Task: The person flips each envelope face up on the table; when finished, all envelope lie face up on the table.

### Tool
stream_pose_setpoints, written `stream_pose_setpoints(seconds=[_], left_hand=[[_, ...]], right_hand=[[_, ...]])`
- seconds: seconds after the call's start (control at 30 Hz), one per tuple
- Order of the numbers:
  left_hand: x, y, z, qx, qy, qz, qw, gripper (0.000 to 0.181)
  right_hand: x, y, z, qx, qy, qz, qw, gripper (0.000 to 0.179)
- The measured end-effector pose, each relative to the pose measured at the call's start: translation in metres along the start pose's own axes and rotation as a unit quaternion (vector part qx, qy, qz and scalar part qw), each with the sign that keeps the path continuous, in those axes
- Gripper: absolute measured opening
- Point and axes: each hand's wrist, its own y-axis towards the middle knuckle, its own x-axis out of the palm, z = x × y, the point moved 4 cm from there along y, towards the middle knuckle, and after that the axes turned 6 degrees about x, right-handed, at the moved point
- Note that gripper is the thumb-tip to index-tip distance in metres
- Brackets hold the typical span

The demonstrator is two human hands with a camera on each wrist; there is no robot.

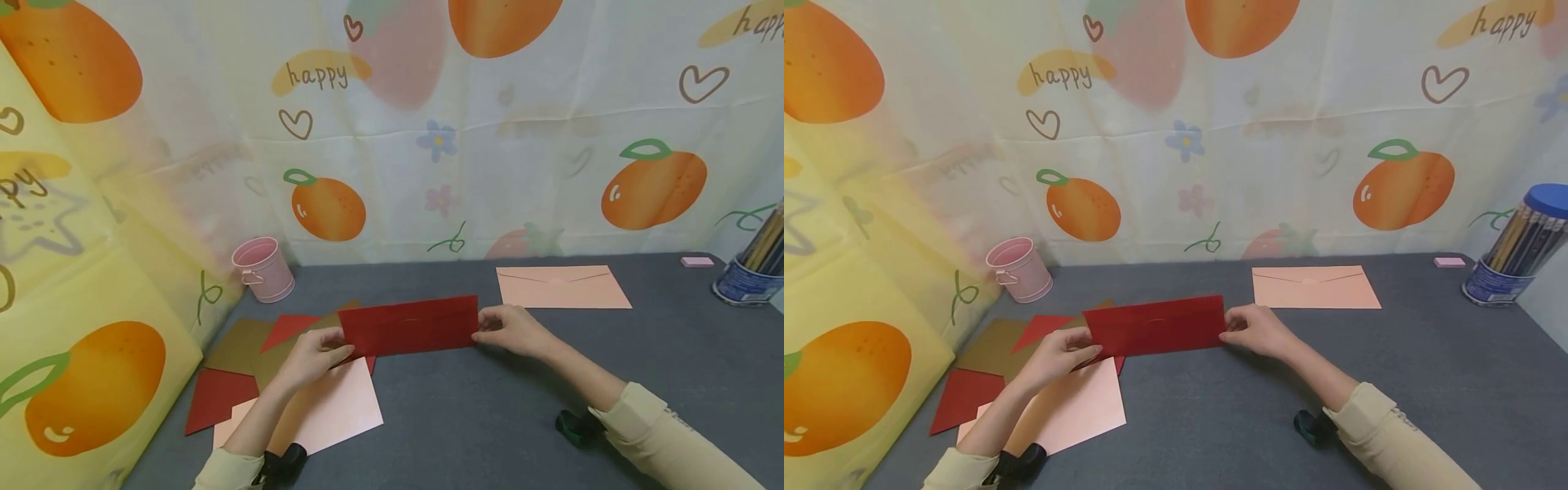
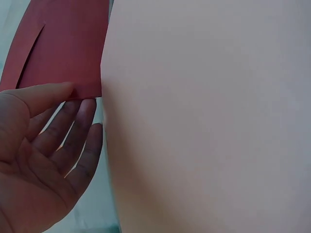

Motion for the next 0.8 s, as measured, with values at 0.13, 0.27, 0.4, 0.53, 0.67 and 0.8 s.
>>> stream_pose_setpoints(seconds=[0.13,0.27,0.4,0.53,0.67,0.8], left_hand=[[0.009,0.010,0.008,0.017,0.013,-0.002,0.9998,0.007],[0.023,0.021,0.019,0.032,0.010,0.002,0.9994,0.008],[0.041,0.035,0.031,0.051,0.007,0.006,0.9987,0.012],[0.063,0.049,0.043,0.078,0.008,0.002,0.9969,0.014],[0.086,0.062,0.057,0.097,0.007,-0.020,0.9951,0.015],[0.108,0.075,0.067,0.093,0.000,-0.051,0.9944,0.018]], right_hand=[[-0.012,-0.009,0.008,0.025,0.006,0.016,0.9996,0.009],[-0.025,-0.020,0.018,0.043,0.006,0.033,0.9985,0.011],[-0.039,-0.035,0.032,0.060,-0.004,0.053,0.9968,0.014],[-0.057,-0.054,0.047,0.079,-0.022,0.076,0.9937,0.015],[-0.074,-0.073,0.061,0.097,-0.028,0.093,0.9905,0.015],[-0.090,-0.091,0.076,0.118,-0.045,0.104,0.9865,0.021]])
